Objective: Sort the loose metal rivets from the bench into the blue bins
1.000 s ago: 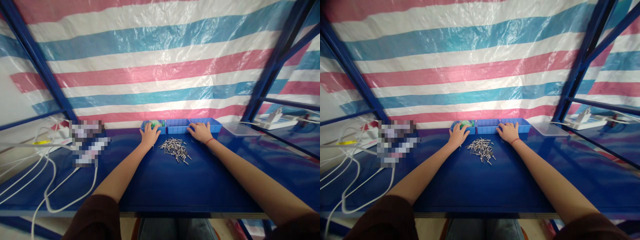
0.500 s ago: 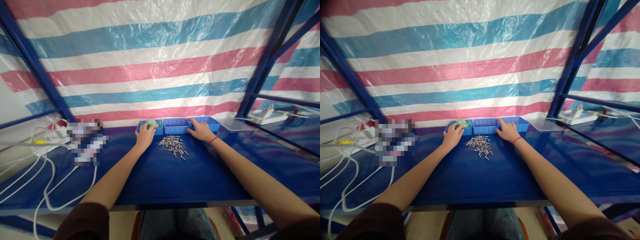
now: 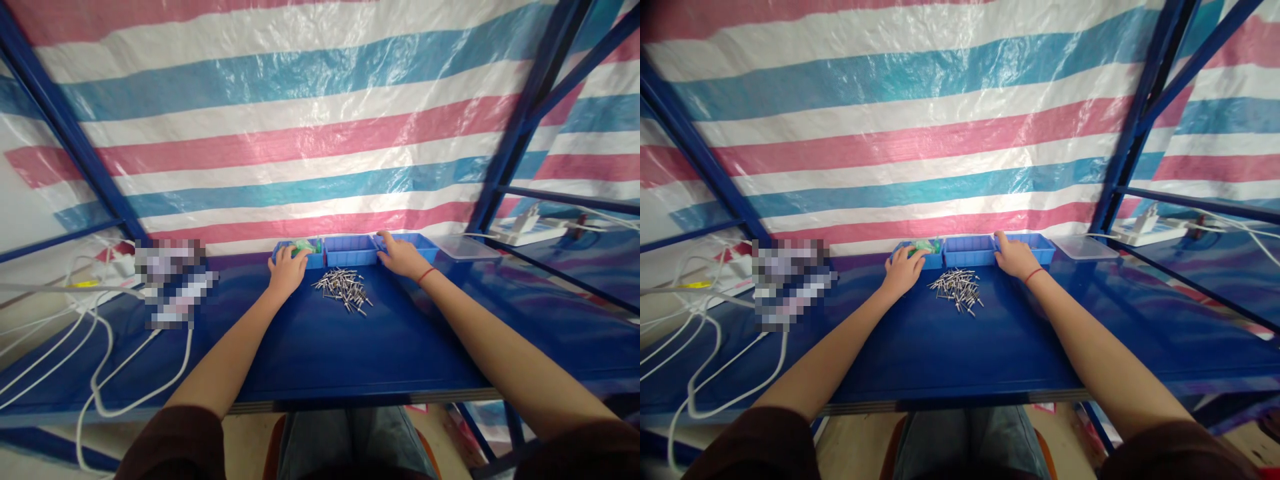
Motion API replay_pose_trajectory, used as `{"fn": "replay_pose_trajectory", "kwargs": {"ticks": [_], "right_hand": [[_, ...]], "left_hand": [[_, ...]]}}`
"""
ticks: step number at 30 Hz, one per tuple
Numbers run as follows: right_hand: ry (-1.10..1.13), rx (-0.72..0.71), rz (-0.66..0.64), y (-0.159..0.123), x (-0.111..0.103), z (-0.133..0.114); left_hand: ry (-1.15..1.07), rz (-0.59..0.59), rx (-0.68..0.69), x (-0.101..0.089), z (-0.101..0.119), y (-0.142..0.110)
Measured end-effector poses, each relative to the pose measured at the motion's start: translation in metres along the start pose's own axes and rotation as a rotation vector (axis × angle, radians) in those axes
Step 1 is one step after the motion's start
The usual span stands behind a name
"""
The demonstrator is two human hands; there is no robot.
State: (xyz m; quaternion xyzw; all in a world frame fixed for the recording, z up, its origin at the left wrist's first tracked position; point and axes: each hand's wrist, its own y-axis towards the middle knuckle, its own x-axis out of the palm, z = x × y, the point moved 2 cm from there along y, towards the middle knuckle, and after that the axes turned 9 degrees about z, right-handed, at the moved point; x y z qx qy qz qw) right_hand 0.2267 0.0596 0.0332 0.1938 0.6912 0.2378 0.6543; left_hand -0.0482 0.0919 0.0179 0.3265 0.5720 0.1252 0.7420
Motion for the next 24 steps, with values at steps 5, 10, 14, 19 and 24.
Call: {"fn": "replay_pose_trajectory", "kwargs": {"ticks": [5, 10, 14, 19, 24], "right_hand": [[0.308, -0.196, 0.133, -0.021, -0.009, -0.035], [0.428, -0.275, -0.125, -0.048, 0.018, -0.076], [0.468, -0.311, -0.134, -0.049, 0.029, -0.085], [0.579, -0.401, -0.032, -0.043, 0.027, -0.079], [0.695, -0.283, -0.066, -0.036, 0.024, -0.06]], "left_hand": [[0.1, 0.011, -0.076, -0.035, -0.003, -0.01], [0.061, -0.404, -0.278, -0.026, -0.015, -0.056], [-0.076, -0.468, -0.096, -0.011, 0.003, -0.071], [-0.213, -0.47, 0.102, 0.006, 0.053, -0.055], [-0.379, -0.433, 0.182, 0.02, 0.079, -0.039]]}}
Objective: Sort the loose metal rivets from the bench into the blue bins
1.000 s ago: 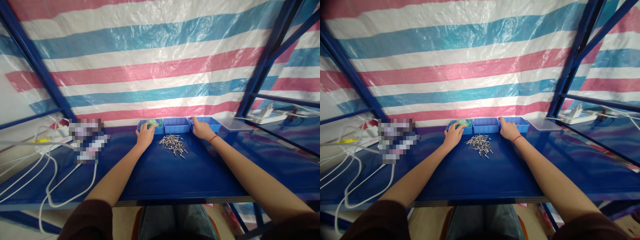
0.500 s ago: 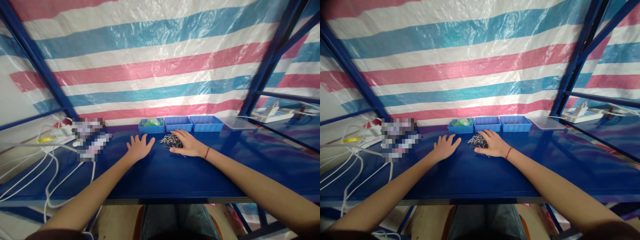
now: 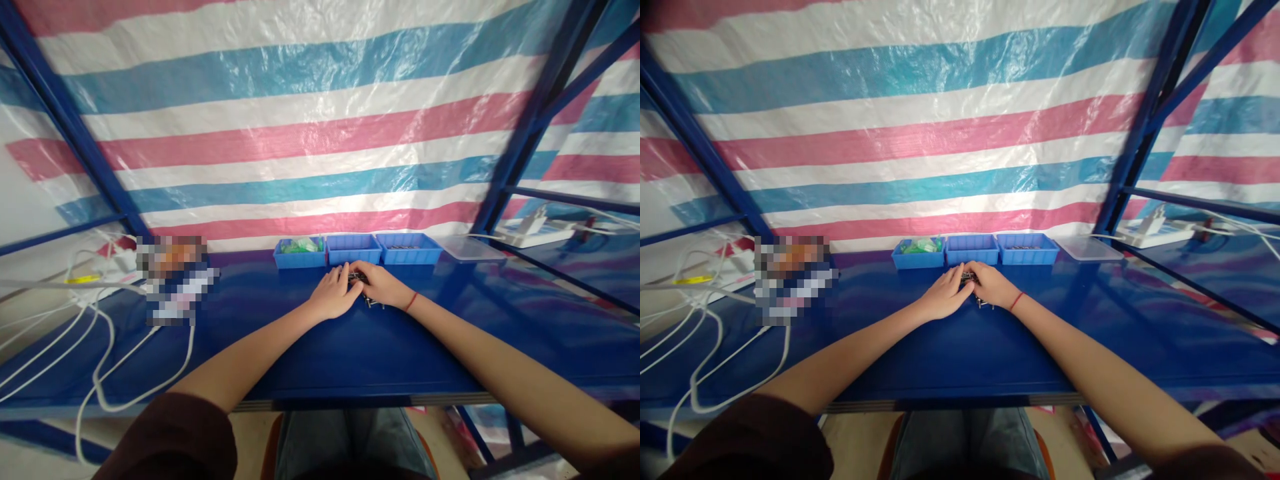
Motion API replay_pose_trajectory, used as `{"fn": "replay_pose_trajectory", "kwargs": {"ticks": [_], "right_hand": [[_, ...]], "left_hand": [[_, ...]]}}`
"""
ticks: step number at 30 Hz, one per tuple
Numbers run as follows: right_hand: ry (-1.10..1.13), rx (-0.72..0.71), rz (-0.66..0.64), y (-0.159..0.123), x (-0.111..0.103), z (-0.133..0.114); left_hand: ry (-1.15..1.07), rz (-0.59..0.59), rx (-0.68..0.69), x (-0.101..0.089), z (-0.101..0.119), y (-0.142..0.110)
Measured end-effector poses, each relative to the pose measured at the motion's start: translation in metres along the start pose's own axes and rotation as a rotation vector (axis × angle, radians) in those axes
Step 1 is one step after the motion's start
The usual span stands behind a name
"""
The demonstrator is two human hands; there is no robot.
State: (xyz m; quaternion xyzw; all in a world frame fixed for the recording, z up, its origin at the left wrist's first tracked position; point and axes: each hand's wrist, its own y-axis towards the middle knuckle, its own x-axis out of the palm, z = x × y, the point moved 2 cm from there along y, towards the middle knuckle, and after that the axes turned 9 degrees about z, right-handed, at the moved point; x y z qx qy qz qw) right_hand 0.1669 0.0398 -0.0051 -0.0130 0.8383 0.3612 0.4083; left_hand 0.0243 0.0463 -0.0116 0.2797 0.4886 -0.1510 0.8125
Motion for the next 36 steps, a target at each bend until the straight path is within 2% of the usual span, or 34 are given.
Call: {"fn": "replay_pose_trajectory", "kwargs": {"ticks": [5, 9, 13, 15, 17, 20, 23, 26, 28, 31, 36], "right_hand": [[0.004, 0.101, 0.014, 0.002, -0.008, 0.0], [0.014, 0.176, 0.041, 0.003, -0.011, -0.005], [0.026, 0.118, 0.014, 0.005, -0.013, -0.007], [0.001, 0.062, 0.05, 0.006, -0.015, -0.006], [0.019, 0.067, 0.132, 0.007, -0.018, -0.005], [0.241, 0.227, 0.277, 0.009, -0.022, -0.002], [0.593, 0.452, 0.338, 0.009, -0.021, -0.003], [0.843, 0.615, 0.302, 0.007, -0.016, -0.006], [0.911, 0.655, 0.265, 0.006, -0.013, -0.009], [0.908, 0.624, 0.208, 0.006, -0.012, -0.013], [0.915, 0.534, 0.109, 0.007, -0.012, -0.02]], "left_hand": [[-0.094, 0.075, 0.079, 0.004, -0.006, 0.006], [-0.115, 0.138, 0.083, 0.007, -0.013, 0.007], [-0.128, 0.183, 0.108, 0.006, -0.014, 0.007], [-0.142, 0.207, 0.101, 0.004, -0.013, 0.007], [-0.161, 0.244, 0.068, 0.002, -0.012, 0.007], [-0.245, 0.316, 0.038, -0.003, -0.011, 0.006], [-0.444, 0.39, 0.048, -0.007, -0.011, 0.006], [-0.688, 0.436, 0.012, -0.01, -0.011, 0.007], [-0.784, 0.475, -0.002, -0.012, -0.011, 0.007], [-0.832, 0.546, -0.005, -0.016, -0.01, 0.006], [-0.911, 0.577, 0.007, -0.018, -0.008, 0.005]]}}
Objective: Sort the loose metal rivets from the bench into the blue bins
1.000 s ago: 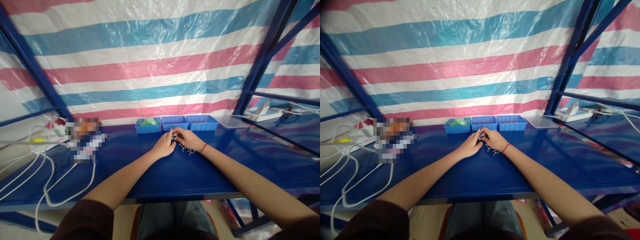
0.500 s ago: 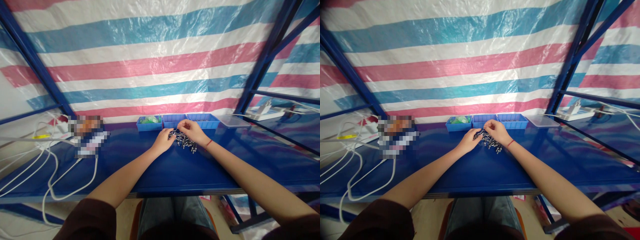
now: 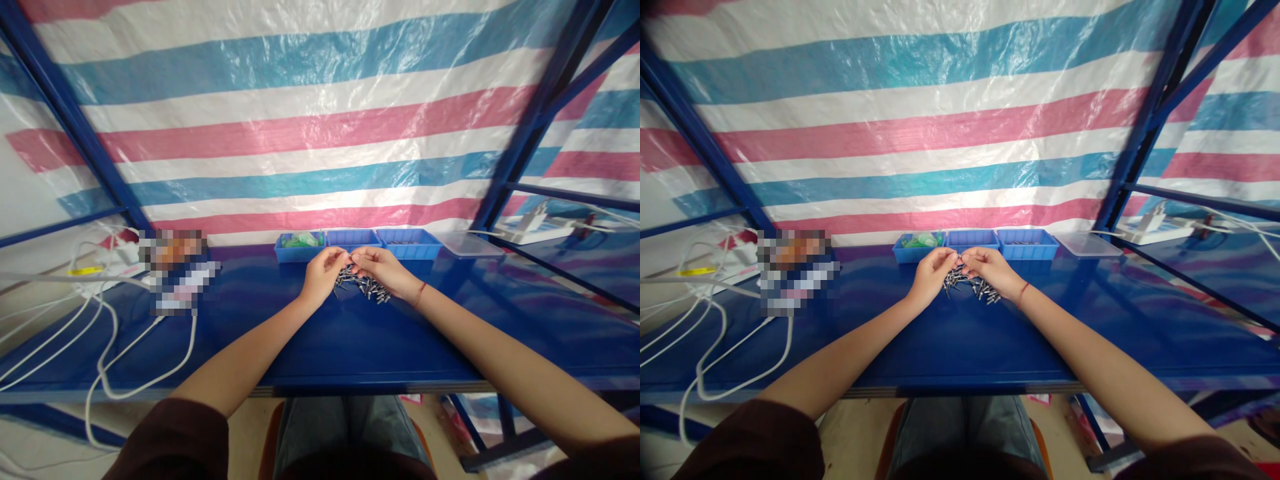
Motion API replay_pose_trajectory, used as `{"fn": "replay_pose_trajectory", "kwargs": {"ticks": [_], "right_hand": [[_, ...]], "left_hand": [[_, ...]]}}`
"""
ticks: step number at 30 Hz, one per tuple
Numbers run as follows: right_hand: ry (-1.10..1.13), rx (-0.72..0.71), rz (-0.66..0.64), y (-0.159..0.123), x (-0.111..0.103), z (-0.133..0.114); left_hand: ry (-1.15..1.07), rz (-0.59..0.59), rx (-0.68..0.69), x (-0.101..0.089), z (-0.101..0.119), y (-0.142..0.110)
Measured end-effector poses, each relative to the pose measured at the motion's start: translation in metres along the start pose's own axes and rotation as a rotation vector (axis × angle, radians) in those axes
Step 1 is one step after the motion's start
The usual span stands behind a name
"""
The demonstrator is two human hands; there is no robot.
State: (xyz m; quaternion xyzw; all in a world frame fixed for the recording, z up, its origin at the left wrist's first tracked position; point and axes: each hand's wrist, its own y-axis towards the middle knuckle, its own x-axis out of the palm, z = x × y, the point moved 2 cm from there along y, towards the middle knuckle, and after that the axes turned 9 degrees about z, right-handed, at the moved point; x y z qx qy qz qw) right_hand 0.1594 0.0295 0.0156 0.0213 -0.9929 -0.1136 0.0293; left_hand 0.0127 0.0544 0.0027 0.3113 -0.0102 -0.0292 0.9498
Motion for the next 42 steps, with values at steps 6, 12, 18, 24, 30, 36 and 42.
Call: {"fn": "replay_pose_trajectory", "kwargs": {"ticks": [6, 12, 18, 24, 30, 36, 42], "right_hand": [[-0.007, 0.078, -0.021, -0.002, 0.002, 0.003], [-0.142, -0.154, 0.102, -0.003, 0.004, -0.006], [-0.658, -0.572, 0.282, 0.002, -0.02, -0.026], [-1.141, -0.594, 0.751, 0.021, -0.097, -0.024], [-1.235, -0.512, 0.668, 0.025, -0.11, -0.015], [-1.271, -0.442, -0.032, 0.018, -0.05, -0.002], [-1.238, -0.47, -0.139, 0.013, -0.033, 0.003]], "left_hand": [[-0.003, 0.026, 0.039, -0.001, 0.001, 0.0], [0.03, 0.004, -0.015, -0.001, 0.0, 0.001], [0.32, -0.115, 0.14, -0.002, 0.002, 0.0], [0.699, -0.303, 0.352, -0.009, 0.003, 0.002], [0.914, -0.386, 0.178, -0.01, -0.003, -0.002], [0.915, -0.402, 0.144, -0.009, -0.001, -0.004], [0.901, -0.404, 0.148, -0.01, -0.002, -0.004]]}}
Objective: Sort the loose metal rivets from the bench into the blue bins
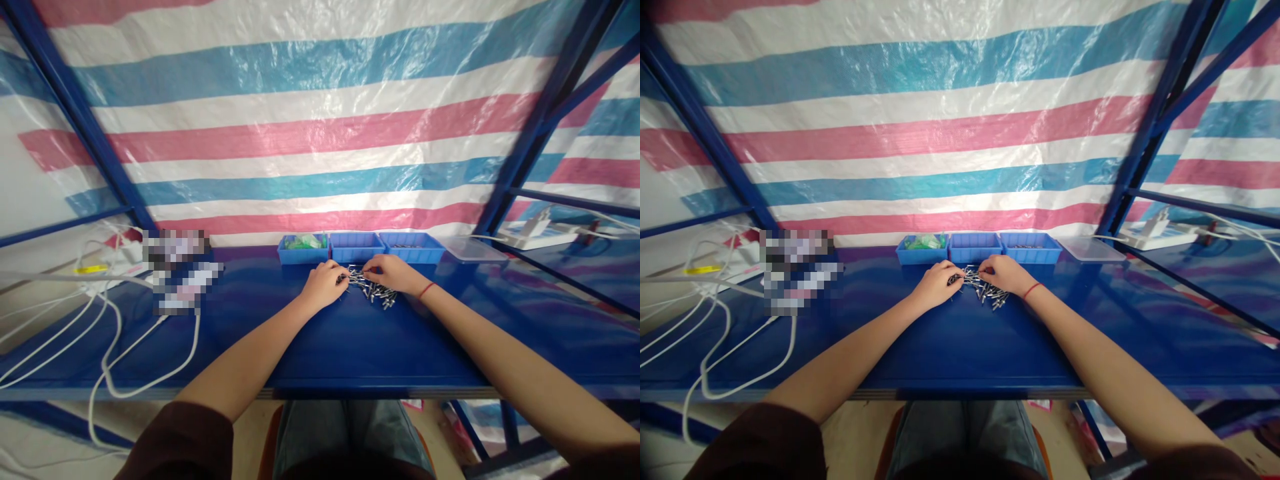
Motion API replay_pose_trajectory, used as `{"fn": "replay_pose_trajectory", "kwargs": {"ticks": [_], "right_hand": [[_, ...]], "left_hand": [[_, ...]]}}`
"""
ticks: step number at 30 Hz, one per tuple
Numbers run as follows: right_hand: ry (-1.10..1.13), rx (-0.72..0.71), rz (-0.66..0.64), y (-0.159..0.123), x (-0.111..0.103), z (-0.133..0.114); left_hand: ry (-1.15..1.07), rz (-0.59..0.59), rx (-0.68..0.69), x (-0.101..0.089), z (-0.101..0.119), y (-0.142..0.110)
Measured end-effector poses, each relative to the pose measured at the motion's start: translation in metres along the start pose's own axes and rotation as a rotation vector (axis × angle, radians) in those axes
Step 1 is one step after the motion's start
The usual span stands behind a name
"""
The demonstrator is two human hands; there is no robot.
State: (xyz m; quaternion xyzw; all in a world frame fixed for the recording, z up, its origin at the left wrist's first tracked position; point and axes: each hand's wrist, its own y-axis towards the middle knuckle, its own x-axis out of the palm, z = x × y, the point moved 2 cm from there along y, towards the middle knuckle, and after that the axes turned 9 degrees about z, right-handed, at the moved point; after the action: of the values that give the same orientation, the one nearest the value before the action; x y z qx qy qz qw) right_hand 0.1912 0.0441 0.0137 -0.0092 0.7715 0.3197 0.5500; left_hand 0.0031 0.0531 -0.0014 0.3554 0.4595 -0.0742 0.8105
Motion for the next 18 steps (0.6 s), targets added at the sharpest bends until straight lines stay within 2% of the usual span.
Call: {"fn": "replay_pose_trajectory", "kwargs": {"ticks": [3, 5, 7, 9, 12, 15, 18], "right_hand": [[0.059, 0.02, 0.05, -0.001, -0.005, 0.0], [0.118, 0.062, 0.135, -0.001, -0.009, -0.004], [0.275, 0.146, 0.249, -0.001, -0.014, -0.01], [0.531, 0.257, 0.308, 0.0, -0.016, -0.019], [0.851, 0.385, 0.255, 0.0, -0.015, -0.036], [0.974, 0.414, 0.228, 0.001, -0.015, -0.049], [1.035, 0.442, 0.264, 0.001, -0.015, -0.052]], "left_hand": [[0.009, 0.008, -0.003, 0.002, -0.001, 0.0], [0.019, 0.045, -0.01, 0.004, -0.002, 0.0], [-0.009, 0.117, -0.001, 0.005, -0.003, 0.001], [-0.099, 0.196, 0.014, 0.005, -0.002, 0.002], [-0.3, 0.275, 0.015, 0.003, 0.001, 0.004], [-0.449, 0.347, -0.011, -0.002, 0.005, 0.005], [-0.539, 0.401, -0.057, -0.007, 0.009, 0.004]]}}
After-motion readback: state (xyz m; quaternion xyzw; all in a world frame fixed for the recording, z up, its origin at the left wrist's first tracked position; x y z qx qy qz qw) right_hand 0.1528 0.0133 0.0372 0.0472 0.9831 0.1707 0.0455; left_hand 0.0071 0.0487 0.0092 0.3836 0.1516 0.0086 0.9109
